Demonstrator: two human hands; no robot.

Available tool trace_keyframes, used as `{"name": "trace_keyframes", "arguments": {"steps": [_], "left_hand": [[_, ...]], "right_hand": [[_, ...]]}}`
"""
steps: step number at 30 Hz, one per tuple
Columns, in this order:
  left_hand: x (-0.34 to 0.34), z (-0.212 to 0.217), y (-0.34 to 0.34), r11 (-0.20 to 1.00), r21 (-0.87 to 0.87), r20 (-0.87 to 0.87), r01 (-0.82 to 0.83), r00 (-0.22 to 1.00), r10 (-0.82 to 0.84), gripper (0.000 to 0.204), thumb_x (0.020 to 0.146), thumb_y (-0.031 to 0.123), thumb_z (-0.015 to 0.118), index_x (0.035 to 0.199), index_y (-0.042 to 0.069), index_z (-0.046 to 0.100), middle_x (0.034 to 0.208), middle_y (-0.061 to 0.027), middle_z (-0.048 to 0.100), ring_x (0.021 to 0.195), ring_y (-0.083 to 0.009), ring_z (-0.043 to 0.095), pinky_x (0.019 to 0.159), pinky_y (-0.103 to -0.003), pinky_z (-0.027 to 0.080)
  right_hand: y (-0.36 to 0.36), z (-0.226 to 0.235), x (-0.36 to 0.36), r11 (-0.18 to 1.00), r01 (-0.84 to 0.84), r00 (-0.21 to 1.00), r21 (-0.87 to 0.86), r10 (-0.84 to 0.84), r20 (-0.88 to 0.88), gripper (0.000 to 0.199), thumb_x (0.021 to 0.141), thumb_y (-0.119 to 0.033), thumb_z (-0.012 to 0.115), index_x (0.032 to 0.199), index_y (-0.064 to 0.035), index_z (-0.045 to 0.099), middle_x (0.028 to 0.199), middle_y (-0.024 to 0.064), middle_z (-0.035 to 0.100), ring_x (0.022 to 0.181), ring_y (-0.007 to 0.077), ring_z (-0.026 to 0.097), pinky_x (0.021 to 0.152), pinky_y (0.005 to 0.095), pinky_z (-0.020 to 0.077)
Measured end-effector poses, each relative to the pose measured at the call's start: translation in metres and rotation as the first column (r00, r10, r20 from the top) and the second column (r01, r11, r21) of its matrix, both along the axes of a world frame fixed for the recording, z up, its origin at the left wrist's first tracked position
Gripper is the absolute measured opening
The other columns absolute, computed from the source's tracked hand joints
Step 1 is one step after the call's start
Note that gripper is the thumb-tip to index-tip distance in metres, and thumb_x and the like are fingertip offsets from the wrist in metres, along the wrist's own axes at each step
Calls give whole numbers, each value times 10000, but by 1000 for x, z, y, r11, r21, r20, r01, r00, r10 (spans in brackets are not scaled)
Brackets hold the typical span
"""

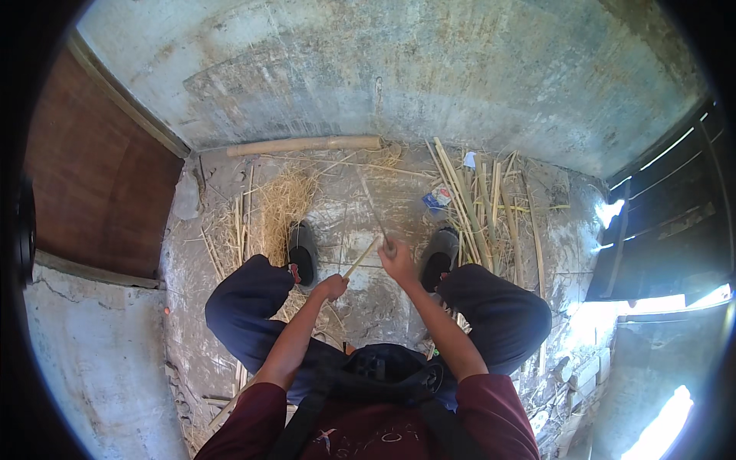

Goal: The person uses a blade to strip and refine a thin bamboo pole while sitting on the floor.

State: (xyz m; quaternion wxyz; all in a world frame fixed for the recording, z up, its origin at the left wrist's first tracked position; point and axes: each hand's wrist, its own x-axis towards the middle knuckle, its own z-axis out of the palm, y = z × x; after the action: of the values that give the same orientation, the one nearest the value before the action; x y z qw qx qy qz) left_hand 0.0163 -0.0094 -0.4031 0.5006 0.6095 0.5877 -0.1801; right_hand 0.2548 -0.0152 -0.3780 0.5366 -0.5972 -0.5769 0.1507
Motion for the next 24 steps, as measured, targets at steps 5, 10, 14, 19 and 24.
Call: {"name": "trace_keyframes", "arguments": {"steps": [5,10,14,19,24], "left_hand": [[22,-9,8,995,90,74,41,996,-48,518,982,357,403,862,-99,618,661,-188,637,512,-307,611,528,-435,499],[-9,-25,3,996,48,33,74,997,-76,535,984,377,407,836,-94,613,611,-175,607,472,-291,590,464,-437,472],[13,-1,5,1000,-15,31,-21,999,22,550,988,389,396,779,-79,595,580,-161,582,443,-272,555,445,-428,451],[-3,-9,2,995,-48,65,-92,993,95,557,986,398,403,772,-82,588,568,-155,573,443,-267,552,439,-417,443],[-13,-16,-4,987,-73,63,-144,987,149,541,983,397,406,794,-76,588,570,-154,572,444,-263,554,447,-417,445]], "right_hand": [[-91,-166,76,576,-183,773,-797,585,246,385,741,-313,574,947,-1,665,916,294,628,904,426,624,831,465,490],[-70,-99,41,503,-115,869,-857,469,159,335,738,-326,566,915,-59,666,895,259,638,887,424,627,805,483,502],[-41,-49,49,683,-157,830,-714,483,279,334,724,-286,615,843,26,636,863,273,638,831,444,617,791,497,494],[8,57,0,889,-183,966,-419,242,93,297,746,-232,651,867,36,608,795,261,620,765,452,597,701,485,470],[-6,69,-25,953,-191,981,-236,190,-27,292,755,-210,677,908,32,620,780,241,620,737,448,588,669,475,453]]}}
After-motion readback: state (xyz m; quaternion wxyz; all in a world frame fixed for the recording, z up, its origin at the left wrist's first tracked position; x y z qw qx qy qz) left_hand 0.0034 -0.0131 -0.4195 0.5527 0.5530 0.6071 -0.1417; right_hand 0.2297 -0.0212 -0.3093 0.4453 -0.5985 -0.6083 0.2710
